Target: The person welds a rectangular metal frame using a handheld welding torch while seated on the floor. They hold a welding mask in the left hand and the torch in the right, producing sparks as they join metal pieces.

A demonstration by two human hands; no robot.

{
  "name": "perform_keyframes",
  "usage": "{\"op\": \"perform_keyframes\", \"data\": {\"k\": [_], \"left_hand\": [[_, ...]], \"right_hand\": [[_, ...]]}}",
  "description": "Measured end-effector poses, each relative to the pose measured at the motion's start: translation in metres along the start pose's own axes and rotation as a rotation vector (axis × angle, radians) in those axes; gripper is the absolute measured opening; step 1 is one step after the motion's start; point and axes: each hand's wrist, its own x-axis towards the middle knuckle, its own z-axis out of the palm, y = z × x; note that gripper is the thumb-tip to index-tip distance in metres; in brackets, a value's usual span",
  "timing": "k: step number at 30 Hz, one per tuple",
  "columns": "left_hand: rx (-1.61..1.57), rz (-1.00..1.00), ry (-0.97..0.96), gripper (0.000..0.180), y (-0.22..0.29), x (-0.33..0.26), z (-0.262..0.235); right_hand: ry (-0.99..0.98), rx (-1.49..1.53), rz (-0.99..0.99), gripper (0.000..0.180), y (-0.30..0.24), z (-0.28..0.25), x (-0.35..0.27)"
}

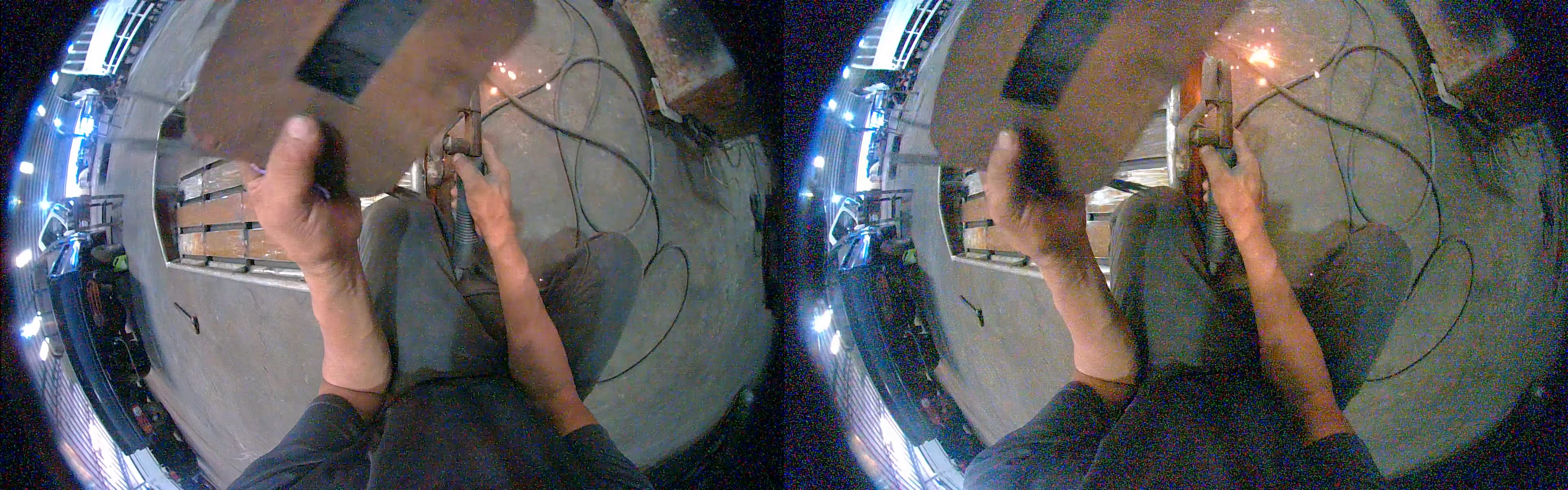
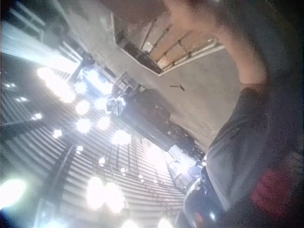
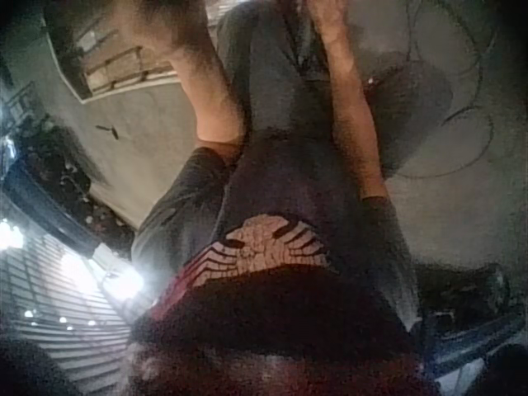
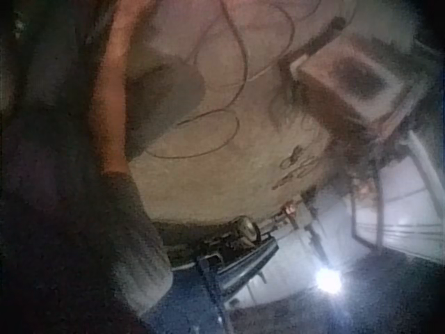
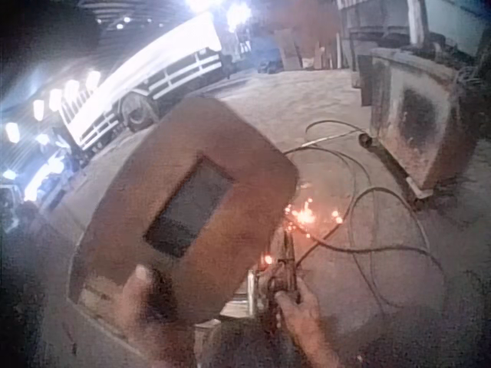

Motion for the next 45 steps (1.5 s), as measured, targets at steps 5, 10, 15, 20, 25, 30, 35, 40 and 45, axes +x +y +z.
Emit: {"op": "perform_keyframes", "data": {"k": [5, 10, 15, 20, 25, 30, 35, 40, 45], "left_hand": [[0.025, -0.062, -0.184, 0.049, 0.005, -0.014, 0.024], [-0.081, -0.134, -0.317, 0.055, -0.001, -0.013, 0.031], [-0.057, -0.113, -0.273, 0.057, 0.001, -0.014, 0.031], [-0.053, -0.119, -0.252, 0.058, 0.002, -0.015, 0.034], [-0.032, -0.118, -0.233, 0.056, 0.004, -0.015, 0.035], [-0.052, -0.136, -0.23, 0.055, 0.005, -0.013, 0.034], [-0.063, -0.159, -0.161, 0.056, 0.006, -0.015, 0.035], [-0.027, -0.11, -0.249, 0.057, 0.004, -0.013, 0.03], [-0.034, -0.119, -0.217, 0.057, 0.003, -0.015, 0.034]], "right_hand": [[0.021, -0.058, 0.06, 0.03, -0.005, 0.005, -0.001], [0.036, -0.293, -0.375, 0.025, 0.036, -0.012, 0.017], [-0.046, -0.227, -0.083, 0.037, 0.024, -0.009, 0.017], [-0.011, -0.226, -0.216, 0.04, 0.037, -0.008, 0.022], [-0.033, -0.181, -0.16, 0.04, 0.026, -0.007, 0.019], [0.003, -0.311, -0.441, 0.035, 0.043, -0.009, 0.027], [-0.029, -0.157, -0.153, 0.029, 0.035, -0.011, 0.026], [-0.074, -0.27, -0.185, 0.026, 0.024, -0.011, 0.024], [-0.014, -0.04, -0.004, 0.019, 0.01, -0.005, 0.015]]}}
